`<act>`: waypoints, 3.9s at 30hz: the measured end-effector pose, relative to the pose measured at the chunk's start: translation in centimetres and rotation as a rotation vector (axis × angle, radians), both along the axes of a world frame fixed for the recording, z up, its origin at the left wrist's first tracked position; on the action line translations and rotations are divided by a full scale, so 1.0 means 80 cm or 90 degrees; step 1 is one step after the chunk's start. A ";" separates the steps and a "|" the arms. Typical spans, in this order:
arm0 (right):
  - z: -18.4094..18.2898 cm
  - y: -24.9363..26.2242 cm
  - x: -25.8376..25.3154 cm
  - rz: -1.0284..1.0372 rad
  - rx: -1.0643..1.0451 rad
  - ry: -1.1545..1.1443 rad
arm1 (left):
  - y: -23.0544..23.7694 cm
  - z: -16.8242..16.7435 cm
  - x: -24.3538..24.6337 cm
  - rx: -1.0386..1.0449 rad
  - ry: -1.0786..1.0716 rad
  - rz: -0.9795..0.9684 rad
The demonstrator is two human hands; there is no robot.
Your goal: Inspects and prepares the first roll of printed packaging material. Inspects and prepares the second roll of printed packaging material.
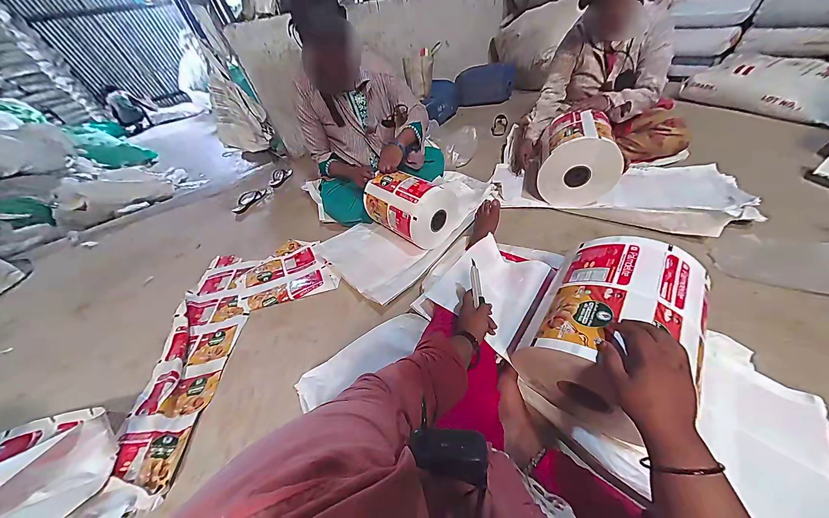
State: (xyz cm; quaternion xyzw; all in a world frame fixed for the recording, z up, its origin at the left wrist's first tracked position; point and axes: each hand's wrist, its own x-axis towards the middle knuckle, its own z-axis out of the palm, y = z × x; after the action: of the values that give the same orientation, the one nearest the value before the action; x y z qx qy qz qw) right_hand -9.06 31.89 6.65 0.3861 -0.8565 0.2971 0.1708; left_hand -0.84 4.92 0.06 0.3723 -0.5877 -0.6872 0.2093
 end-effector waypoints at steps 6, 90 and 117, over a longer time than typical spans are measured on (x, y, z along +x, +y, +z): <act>0.001 0.000 0.001 0.001 -0.002 -0.004 | 0.000 0.000 0.001 0.005 -0.001 -0.001; 0.005 -0.003 0.004 0.004 -0.009 -0.048 | 0.002 -0.003 0.006 -0.097 -0.073 -0.019; 0.038 0.104 0.100 -0.063 -0.677 -0.474 | 0.212 0.156 0.054 -0.852 -0.017 -0.639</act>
State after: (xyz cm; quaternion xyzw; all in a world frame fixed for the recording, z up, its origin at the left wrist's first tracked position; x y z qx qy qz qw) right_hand -1.04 40.17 9.71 0.0807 -0.6113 0.7860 0.0440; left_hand 3.47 21.87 12.52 -0.1284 -0.9701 -0.2004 0.0480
